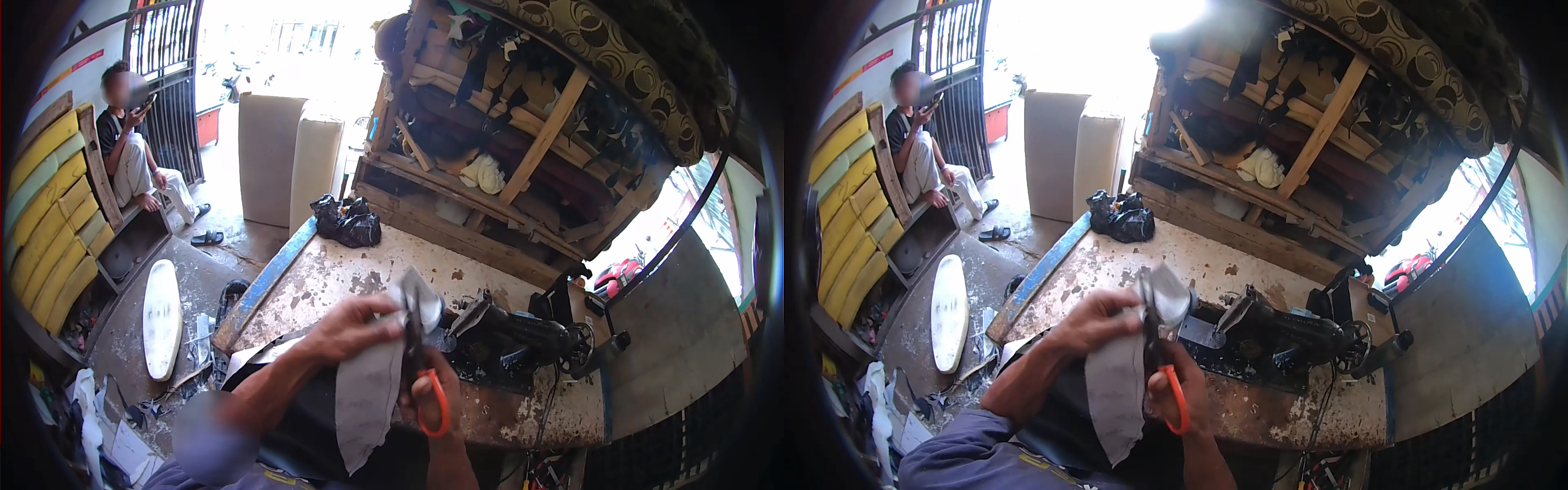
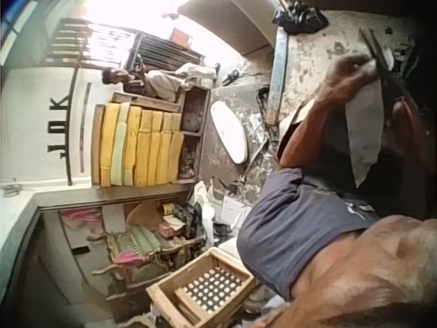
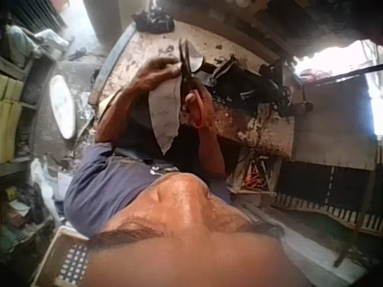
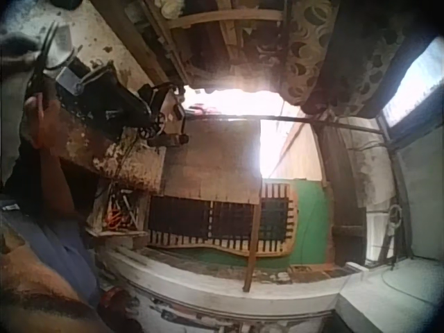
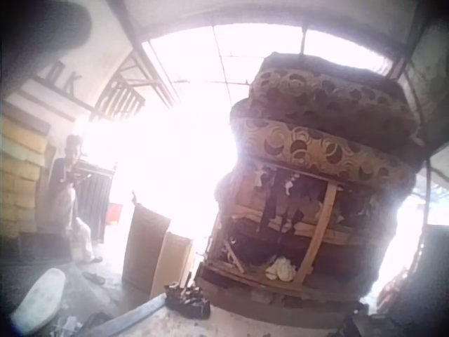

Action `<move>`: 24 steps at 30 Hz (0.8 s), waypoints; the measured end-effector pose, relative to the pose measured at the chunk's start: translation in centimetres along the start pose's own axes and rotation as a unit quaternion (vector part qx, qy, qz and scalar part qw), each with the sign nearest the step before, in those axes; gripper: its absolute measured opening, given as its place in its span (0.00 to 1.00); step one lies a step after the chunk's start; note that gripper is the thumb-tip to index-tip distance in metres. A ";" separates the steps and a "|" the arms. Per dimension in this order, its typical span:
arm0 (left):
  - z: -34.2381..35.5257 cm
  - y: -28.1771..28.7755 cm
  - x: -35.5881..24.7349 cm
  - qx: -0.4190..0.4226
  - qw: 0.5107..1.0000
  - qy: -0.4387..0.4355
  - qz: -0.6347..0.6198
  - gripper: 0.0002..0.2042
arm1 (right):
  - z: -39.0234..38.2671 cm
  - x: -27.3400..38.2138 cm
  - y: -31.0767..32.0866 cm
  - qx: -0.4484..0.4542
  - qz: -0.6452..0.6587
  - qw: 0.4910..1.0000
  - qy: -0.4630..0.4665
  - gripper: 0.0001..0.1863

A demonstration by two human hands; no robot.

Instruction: The person prepares and sews a vinyl and fabric piece using a sewing machine, then trims the edges with shears.

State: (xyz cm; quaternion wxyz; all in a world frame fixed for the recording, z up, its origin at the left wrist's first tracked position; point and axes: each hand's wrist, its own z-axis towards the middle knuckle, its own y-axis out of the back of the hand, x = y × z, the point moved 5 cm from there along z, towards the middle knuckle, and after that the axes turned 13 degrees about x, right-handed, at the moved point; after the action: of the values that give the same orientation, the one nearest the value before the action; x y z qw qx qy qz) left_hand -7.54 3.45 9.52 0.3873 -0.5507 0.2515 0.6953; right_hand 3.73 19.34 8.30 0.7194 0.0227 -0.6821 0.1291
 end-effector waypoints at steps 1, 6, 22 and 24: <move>0.2 -1.1 -0.1 0.019 0.993 -0.004 0.114 0.19 | 0.5 1.3 0.1 -0.006 0.016 0.998 0.057 0.46; 0.3 0.0 0.9 0.033 0.995 0.011 -0.091 0.25 | 0.7 4.9 4.5 -0.166 -0.312 0.911 0.215 0.35; -5.3 -7.9 0.9 -0.331 0.789 0.002 0.518 0.43 | 13.0 6.4 -1.9 -0.132 -0.374 0.885 0.244 0.22; -4.9 -6.1 4.1 -0.353 0.763 0.015 0.542 0.41 | 12.7 7.3 -2.8 -0.122 -0.388 0.880 0.245 0.21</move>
State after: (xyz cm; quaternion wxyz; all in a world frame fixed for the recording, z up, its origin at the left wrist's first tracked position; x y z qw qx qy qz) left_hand -0.18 4.26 4.71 -0.2797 -0.4310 0.2502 0.8206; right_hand -7.79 15.09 16.77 0.8533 0.1653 -0.4306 -0.2432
